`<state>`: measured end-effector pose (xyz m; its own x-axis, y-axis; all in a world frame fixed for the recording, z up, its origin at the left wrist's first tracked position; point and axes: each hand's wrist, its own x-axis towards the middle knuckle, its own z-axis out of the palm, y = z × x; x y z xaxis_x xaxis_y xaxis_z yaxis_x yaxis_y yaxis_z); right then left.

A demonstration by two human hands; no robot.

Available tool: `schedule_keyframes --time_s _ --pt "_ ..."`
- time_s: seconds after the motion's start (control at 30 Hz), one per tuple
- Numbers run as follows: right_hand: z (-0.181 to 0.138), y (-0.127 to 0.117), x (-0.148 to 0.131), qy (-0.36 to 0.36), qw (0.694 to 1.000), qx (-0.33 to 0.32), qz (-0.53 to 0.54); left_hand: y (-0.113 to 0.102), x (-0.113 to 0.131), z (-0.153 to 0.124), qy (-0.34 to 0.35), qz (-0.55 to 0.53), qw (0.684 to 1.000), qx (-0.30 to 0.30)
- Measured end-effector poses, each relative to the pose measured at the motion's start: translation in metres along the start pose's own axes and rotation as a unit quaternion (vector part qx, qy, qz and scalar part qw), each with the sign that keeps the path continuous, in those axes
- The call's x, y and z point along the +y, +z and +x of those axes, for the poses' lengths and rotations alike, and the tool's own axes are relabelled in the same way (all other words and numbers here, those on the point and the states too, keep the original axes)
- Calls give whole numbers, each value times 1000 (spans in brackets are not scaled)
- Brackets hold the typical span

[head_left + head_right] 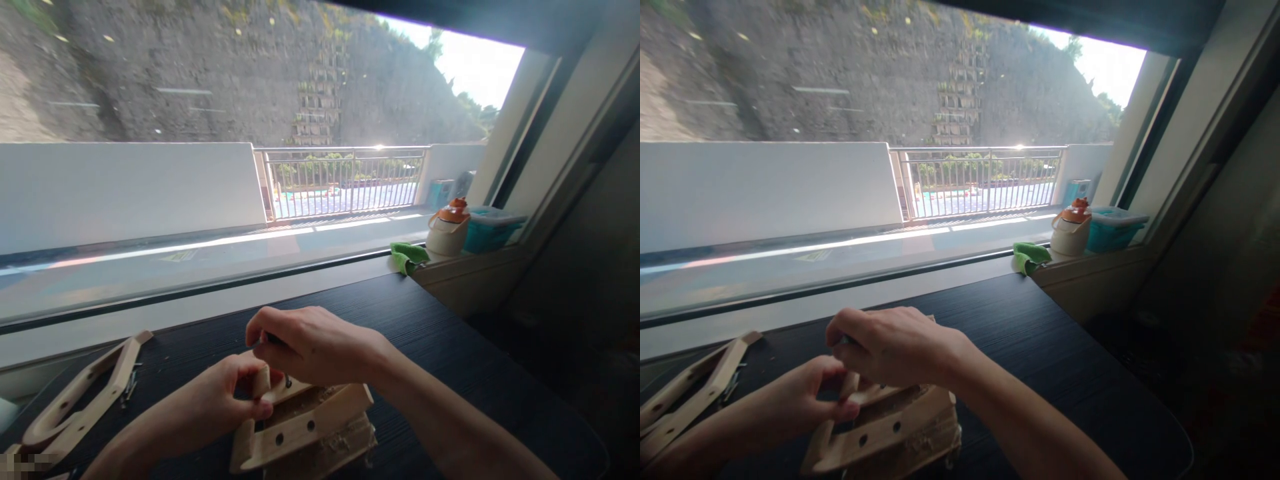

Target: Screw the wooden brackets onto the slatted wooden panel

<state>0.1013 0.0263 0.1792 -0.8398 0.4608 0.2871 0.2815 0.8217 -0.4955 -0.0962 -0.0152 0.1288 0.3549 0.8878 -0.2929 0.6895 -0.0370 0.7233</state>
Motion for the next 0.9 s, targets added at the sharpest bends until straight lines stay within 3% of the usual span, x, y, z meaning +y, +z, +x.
schedule_keyframes --time_s 0.33,0.5,0.7,0.9 --pt "6 4 4 12 1000 7 -6 4 5 -1 30 -53 998 -12" --pt "2 0 7 -28 999 -18 29 5 3 -2 26 -73 997 -11" --pt "2 1 6 -18 999 30 -31 8 0 0 31 -113 993 -28" --pt "-3 -9 -3 -30 999 -14 3 7 1 -1 15 -74 997 -17"
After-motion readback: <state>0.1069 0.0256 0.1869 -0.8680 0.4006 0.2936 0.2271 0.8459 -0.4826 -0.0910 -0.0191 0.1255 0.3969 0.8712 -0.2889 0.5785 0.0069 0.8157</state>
